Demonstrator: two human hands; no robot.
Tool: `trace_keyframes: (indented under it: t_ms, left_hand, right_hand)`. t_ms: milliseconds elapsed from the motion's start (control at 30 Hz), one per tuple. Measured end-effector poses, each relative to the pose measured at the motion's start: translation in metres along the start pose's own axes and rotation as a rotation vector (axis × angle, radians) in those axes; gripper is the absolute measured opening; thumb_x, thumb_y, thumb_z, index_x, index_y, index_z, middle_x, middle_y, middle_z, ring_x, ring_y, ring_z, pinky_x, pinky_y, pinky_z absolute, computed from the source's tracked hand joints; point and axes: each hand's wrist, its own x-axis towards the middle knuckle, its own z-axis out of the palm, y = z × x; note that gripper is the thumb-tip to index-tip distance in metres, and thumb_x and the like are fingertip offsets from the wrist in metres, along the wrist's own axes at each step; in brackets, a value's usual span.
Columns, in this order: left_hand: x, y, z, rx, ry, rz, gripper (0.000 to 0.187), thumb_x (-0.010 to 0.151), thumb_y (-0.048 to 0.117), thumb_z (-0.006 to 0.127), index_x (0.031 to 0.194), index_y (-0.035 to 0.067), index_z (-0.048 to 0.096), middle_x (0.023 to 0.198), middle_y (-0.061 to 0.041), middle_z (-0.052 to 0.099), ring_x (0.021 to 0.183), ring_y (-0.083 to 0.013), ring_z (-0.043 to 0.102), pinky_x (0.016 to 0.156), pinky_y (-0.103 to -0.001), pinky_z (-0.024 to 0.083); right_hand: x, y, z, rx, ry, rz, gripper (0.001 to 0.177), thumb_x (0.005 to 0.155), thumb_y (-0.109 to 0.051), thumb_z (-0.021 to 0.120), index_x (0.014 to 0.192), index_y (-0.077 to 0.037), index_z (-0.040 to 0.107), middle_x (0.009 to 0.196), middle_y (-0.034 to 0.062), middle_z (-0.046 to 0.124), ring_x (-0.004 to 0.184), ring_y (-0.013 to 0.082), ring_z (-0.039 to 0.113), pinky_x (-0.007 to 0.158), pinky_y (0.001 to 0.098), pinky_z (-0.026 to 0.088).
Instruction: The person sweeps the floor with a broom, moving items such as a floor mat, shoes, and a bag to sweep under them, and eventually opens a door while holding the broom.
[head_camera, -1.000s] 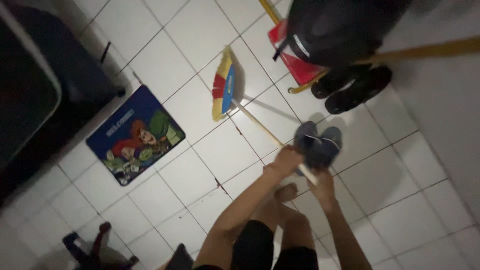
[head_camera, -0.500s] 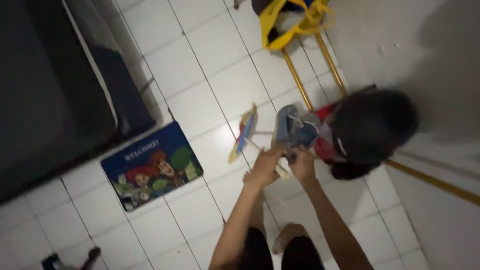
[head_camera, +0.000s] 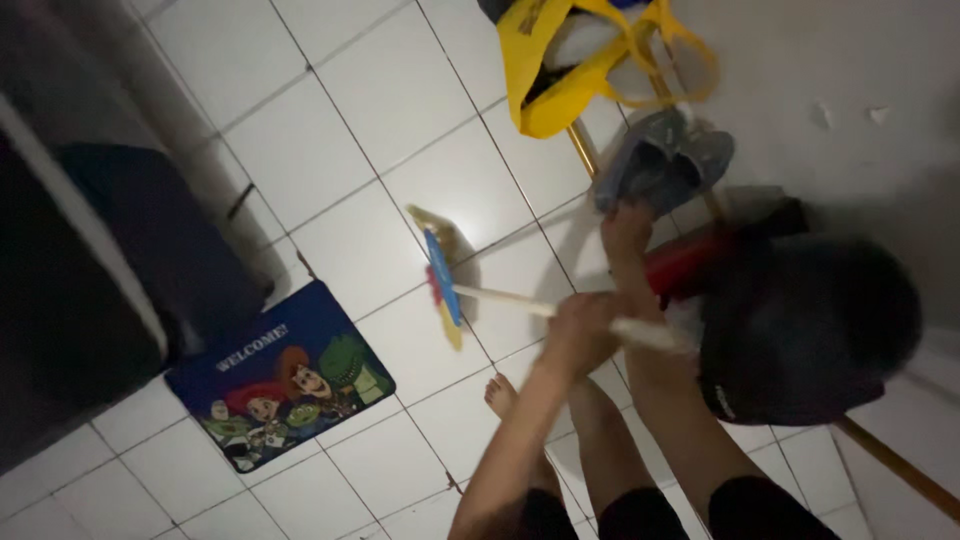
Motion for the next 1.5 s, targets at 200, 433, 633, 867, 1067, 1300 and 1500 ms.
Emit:
trace_keyframes:
  t_ms: [200,433,633,867,1067,1300,1500]
  left_hand:
    - [0.054,-0.056,0.111,0.032,0.135,0.072,0.04,0.081,0.001,0.046,0.121,-0.003,0.04,0.133,-0.027,0.044,0.119,-0.0392,0.049,0.084,-0.038,0.049]
    - [0.08,-0.123,0.179,0.238,-0.063,0.065,0.048,0.081,0.006,0.048,0.128,-0.002,0.045,0.121,-0.014,0.05,0.117,-0.0294,0.045,0.1,-0.048,0.036]
    - [0.076,-0.145,0.202,0.476,-0.163,0.054,0.05,0.079,0.011,0.048,0.127,0.003,0.039,0.128,-0.012,0.046,0.123,-0.0293,0.04,0.096,-0.051,0.033]
    - [0.075,-0.126,0.166,0.381,-0.314,-0.059,0.062,0.074,0.007,0.055,0.131,-0.002,0.032,0.133,-0.018,0.037,0.128,-0.033,0.033,0.099,-0.053,0.03]
    - [0.044,-0.099,0.132,0.291,-0.196,-0.012,0.07,0.072,0.002,0.056,0.135,-0.003,0.027,0.138,-0.02,0.03,0.129,-0.0353,0.03,0.102,-0.048,0.03]
    - [-0.042,-0.039,0.081,0.141,-0.238,-0.084,0.08,0.066,-0.004,0.058,0.137,0.002,0.022,0.144,-0.018,0.03,0.132,-0.0344,0.029,0.103,-0.041,0.033]
    - [-0.132,0.053,-0.004,0.088,-0.404,-0.137,0.095,0.052,0.001,0.066,0.135,0.001,0.02,0.136,-0.017,0.029,0.129,-0.0349,0.023,0.105,-0.049,0.021]
  right_hand:
    - [0.006,0.019,0.007,-0.109,0.041,0.078,0.017,0.079,-0.013,0.055,0.086,0.001,0.06,0.093,0.0264,0.052,0.088,0.043,0.049,0.075,0.049,0.042]
    - [-0.016,0.028,0.025,-0.154,0.023,0.125,0.022,0.081,-0.018,0.054,0.095,-0.002,0.057,0.101,0.0277,0.048,0.095,0.0442,0.045,0.079,0.0497,0.041]
    - [-0.015,0.017,0.032,-0.145,0.016,0.144,0.028,0.082,-0.022,0.052,0.103,-0.004,0.055,0.108,0.0288,0.044,0.101,0.0453,0.042,0.081,0.0503,0.039]
    - [-0.024,0.014,0.027,-0.164,-0.001,0.151,0.035,0.084,-0.026,0.051,0.112,-0.006,0.052,0.116,0.0302,0.04,0.108,0.0465,0.037,0.085,0.0511,0.037]
    - [-0.038,0.007,0.013,-0.179,-0.005,0.145,0.041,0.086,-0.03,0.05,0.12,-0.008,0.049,0.123,0.0313,0.036,0.114,0.0476,0.034,0.087,0.0517,0.036]
    - [-0.094,-0.03,-0.076,-0.174,-0.059,0.122,0.056,0.085,-0.039,0.049,0.131,-0.009,0.039,0.133,0.0312,0.027,0.123,0.0487,0.025,0.094,0.0534,0.029]
    - [-0.195,-0.1,-0.228,0.091,-0.052,0.04,0.065,0.09,-0.04,0.05,0.143,-0.008,0.029,0.144,0.0326,0.016,0.134,0.05,0.015,0.108,0.0578,0.02]
